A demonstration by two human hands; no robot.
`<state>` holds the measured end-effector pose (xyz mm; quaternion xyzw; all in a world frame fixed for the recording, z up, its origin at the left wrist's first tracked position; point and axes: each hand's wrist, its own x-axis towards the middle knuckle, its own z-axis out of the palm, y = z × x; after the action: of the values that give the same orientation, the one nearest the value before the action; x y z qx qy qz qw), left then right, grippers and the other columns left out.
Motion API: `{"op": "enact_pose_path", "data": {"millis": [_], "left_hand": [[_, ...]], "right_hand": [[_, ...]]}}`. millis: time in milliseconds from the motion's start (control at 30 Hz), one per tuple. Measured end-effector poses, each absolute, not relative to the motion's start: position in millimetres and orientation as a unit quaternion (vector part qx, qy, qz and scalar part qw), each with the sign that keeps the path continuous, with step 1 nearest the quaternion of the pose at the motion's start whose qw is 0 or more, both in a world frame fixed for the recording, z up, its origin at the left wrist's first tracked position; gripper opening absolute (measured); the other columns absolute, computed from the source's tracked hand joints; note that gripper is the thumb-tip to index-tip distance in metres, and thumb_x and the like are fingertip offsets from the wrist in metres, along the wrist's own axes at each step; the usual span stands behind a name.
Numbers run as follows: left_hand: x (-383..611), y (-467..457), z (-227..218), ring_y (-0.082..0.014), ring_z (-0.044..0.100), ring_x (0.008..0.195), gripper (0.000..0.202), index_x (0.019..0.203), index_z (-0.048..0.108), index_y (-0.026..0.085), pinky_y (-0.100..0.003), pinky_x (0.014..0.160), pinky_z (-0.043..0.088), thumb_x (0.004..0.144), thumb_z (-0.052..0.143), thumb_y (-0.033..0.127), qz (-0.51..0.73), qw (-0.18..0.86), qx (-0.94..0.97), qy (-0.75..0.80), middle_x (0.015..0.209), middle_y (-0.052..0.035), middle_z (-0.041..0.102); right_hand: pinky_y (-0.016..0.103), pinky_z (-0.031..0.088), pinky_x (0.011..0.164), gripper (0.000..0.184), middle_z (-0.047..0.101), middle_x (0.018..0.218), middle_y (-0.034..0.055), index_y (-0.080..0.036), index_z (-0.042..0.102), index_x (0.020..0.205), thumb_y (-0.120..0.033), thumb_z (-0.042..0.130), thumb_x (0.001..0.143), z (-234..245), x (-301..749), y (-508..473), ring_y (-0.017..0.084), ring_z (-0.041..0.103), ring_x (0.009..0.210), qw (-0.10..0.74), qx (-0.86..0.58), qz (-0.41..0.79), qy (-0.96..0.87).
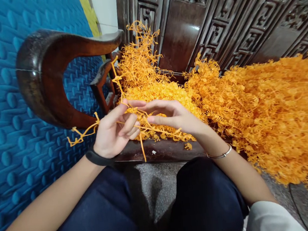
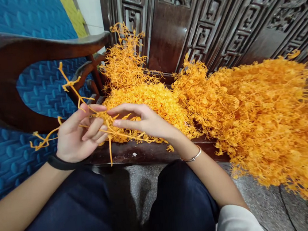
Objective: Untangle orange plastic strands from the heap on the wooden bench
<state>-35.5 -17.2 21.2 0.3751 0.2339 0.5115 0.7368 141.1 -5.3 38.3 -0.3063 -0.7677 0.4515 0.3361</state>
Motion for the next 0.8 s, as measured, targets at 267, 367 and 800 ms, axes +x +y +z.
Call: {"op": "enact_pose_path", "data": {"millis": [267,367,800], "left_hand": [[-37.3,-18.1,18.2,-0.0058,0.015,0.027,0.034,0.076,0.067,0.017,-0.017,0.031,0.025,0.090,0.038,0.030,0.483,0.751,0.412,0.181,0.031,0.0072,0.021],[-38.5,-18.0,17.4,-0.0050,0.015,0.028,0.033,0.074,0.066,0.017,-0.017,0.032,0.025,0.089,0.041,0.031,0.476,0.749,0.423,0.180,0.032,0.0077,0.019],[-35.6,-17.5,19.9,-0.0027,0.015,0.027,0.024,0.085,0.065,0.019,-0.012,0.031,0.023,0.091,0.044,0.029,0.530,0.719,0.400,0.207,0.036,0.0095,0.022]], "right_hand": [[0.026,0.046,0.076,0.019,0.062,0.081,-0.0014,-0.017,0.064,0.086,-0.023,0.071,0.069,33.6,136.8,-4.9,0.010,0.057,0.077,0.334,-0.299,0.475,-0.757],[0.025,0.046,0.072,0.017,0.061,0.076,-0.0018,-0.016,0.063,0.079,-0.023,0.073,0.067,35.9,139.8,-5.6,0.009,0.057,0.072,0.361,-0.296,0.473,-0.747],[0.032,0.042,0.074,0.008,0.049,0.081,0.0016,-0.022,0.054,0.076,-0.026,0.060,0.080,30.0,138.0,-13.5,0.015,0.049,0.081,0.402,-0.275,0.052,-0.872]]}}
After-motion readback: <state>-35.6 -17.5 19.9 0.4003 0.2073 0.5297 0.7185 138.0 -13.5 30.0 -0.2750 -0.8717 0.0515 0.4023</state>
